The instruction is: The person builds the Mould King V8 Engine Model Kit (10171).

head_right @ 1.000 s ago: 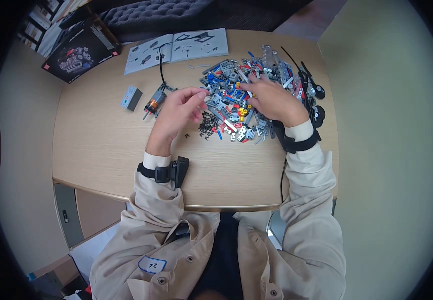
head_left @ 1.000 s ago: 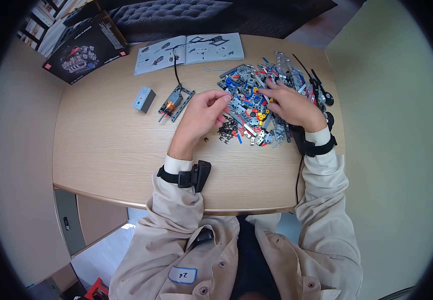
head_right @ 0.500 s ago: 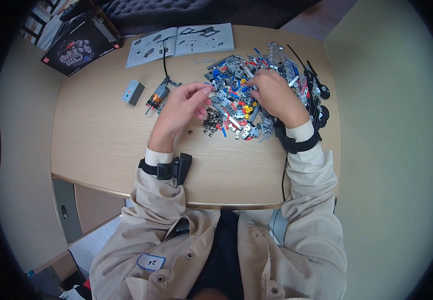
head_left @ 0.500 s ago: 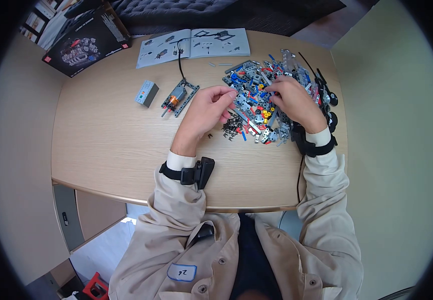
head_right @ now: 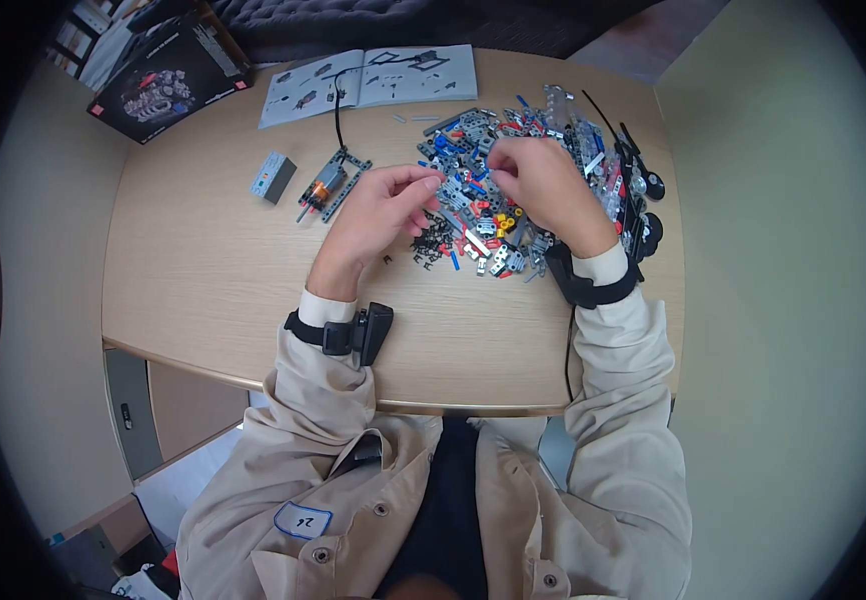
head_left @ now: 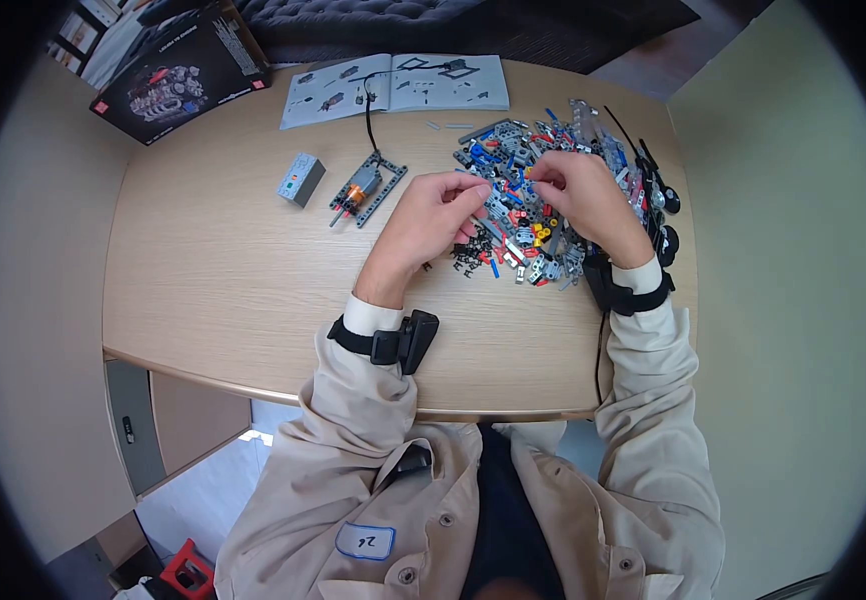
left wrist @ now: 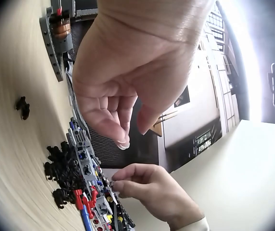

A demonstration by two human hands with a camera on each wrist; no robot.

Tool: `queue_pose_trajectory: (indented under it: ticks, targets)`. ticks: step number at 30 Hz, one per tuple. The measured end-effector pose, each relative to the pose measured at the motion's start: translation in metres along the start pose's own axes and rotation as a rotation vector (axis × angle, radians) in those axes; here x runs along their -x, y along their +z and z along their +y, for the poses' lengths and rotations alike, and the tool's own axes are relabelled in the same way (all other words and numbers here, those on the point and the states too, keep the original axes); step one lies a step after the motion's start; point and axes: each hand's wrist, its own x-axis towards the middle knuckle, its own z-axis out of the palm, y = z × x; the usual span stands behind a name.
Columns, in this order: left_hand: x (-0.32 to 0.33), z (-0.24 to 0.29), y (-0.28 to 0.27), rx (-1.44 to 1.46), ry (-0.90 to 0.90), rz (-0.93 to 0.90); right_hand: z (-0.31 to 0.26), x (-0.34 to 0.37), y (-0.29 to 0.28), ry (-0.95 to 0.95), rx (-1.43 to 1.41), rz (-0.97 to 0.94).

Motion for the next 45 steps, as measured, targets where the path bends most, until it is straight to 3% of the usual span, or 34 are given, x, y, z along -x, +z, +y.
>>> queue_pose_trajectory:
  ticks: [2,6,11,14,18,25,37,45]
  targets:
    - [0.0,0.0,0.003,0.009,-0.026,-0.013,-0.015,0.0,-0.001,0.033,-0.242,-0.025]
    - [0.0,0.0,0.007,0.141,-0.042,-0.057,-0.031,-0.001,0.022,-0.152,-0.259,0.104]
    - [-0.004,-0.003,0.007,0.357,-0.003,0.022,-0.031,-0.003,0.023,-0.14,-0.268,0.141]
    - [-0.006,-0.005,0.005,0.368,0.008,0.085,-0.02,-0.004,0.001,-0.001,-0.16,0.128]
    - [-0.006,-0.003,0.002,0.345,0.005,0.117,0.01,-0.003,-0.008,0.028,0.064,0.041]
    - [-0.006,-0.004,0.005,0.35,0.002,0.094,0.017,-0.009,0.019,-0.059,0.266,-0.02]
    - [-0.007,-0.005,0.003,0.347,-0.009,0.074,0.02,-0.017,0.016,-0.003,0.318,-0.191]
    - [-0.006,-0.003,0.004,0.351,-0.009,0.074,0.032,-0.014,0.017,0.008,0.291,-0.158]
